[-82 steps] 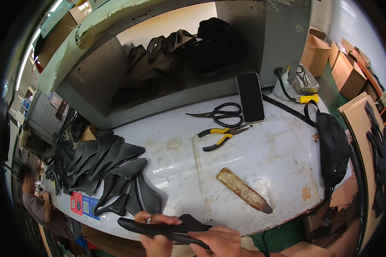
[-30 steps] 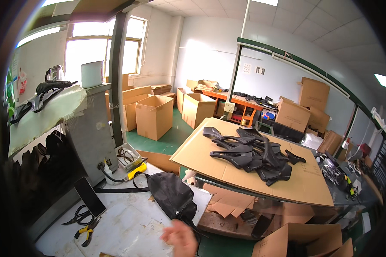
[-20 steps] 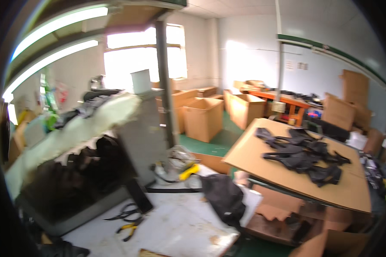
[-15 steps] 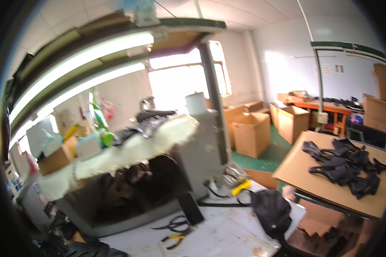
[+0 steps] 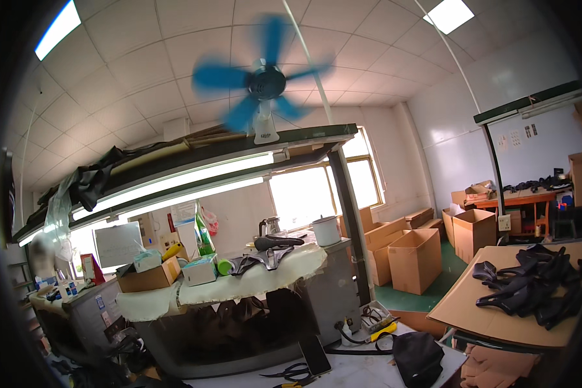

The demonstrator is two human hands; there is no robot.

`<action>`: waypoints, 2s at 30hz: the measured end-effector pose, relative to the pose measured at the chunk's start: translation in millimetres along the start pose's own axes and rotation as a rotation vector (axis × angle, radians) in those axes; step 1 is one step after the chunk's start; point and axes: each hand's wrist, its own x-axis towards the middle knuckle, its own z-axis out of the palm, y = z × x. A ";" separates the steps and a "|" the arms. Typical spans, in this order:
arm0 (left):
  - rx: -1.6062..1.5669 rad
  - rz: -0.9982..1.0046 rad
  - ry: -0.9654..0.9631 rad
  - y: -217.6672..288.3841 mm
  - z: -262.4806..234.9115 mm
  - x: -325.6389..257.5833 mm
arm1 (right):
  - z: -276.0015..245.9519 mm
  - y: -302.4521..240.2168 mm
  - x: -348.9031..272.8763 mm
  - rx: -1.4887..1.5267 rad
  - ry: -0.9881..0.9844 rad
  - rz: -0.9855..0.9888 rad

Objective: Applying glue and fitting black covers onto bicycle saddle bases at a workshop workbench.

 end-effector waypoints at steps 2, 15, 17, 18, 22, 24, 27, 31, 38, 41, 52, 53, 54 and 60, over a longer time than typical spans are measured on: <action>-0.029 0.145 0.118 12.2 -6.0 6.7 | -10.8 14.5 -30.2 0.033 -0.054 -0.062; -0.008 0.178 -0.218 42.9 -10.0 36.1 | -197.1 237.2 -280.7 -0.303 0.110 0.830; -0.007 0.151 -0.232 38.1 -10.9 31.2 | -205.0 262.0 -254.5 -0.329 0.088 0.794; -0.002 0.135 -0.248 34.3 -10.7 30.7 | -207.7 263.7 -232.4 -0.346 0.075 0.775; -0.053 0.131 -0.304 37.0 -25.1 27.4 | -220.0 240.3 -125.5 -0.437 -0.019 0.716; -0.091 0.131 -0.351 41.6 -28.9 32.7 | -220.2 238.5 -70.4 -0.485 -0.069 0.704; -0.154 0.178 -0.316 34.7 -23.3 37.8 | -210.5 237.4 9.2 -0.551 -0.155 0.697; -0.151 0.121 -0.415 32.9 -17.8 49.7 | -201.1 206.7 50.8 -0.621 -0.272 0.705; -0.026 0.406 -0.260 10.1 -1.6 54.0 | -213.8 145.6 3.0 -0.735 -0.267 0.612; -0.140 0.116 -0.179 34.8 -26.4 45.3 | -223.5 89.0 -62.5 -0.770 -0.399 0.571; -0.883 -0.201 -0.032 24.9 -31.9 15.5 | -140.3 -27.6 -88.7 -0.670 -0.752 0.090; -0.912 -0.207 -0.016 32.6 -31.9 13.1 | -120.7 -61.8 -75.5 -0.454 -0.735 0.094; -0.906 -0.157 -0.034 38.7 -31.2 11.9 | -103.0 -80.0 -64.6 -0.280 -0.688 0.064; -0.892 0.166 -0.103 84.7 -16.5 9.9 | 32.3 -46.2 35.3 0.617 -0.076 0.378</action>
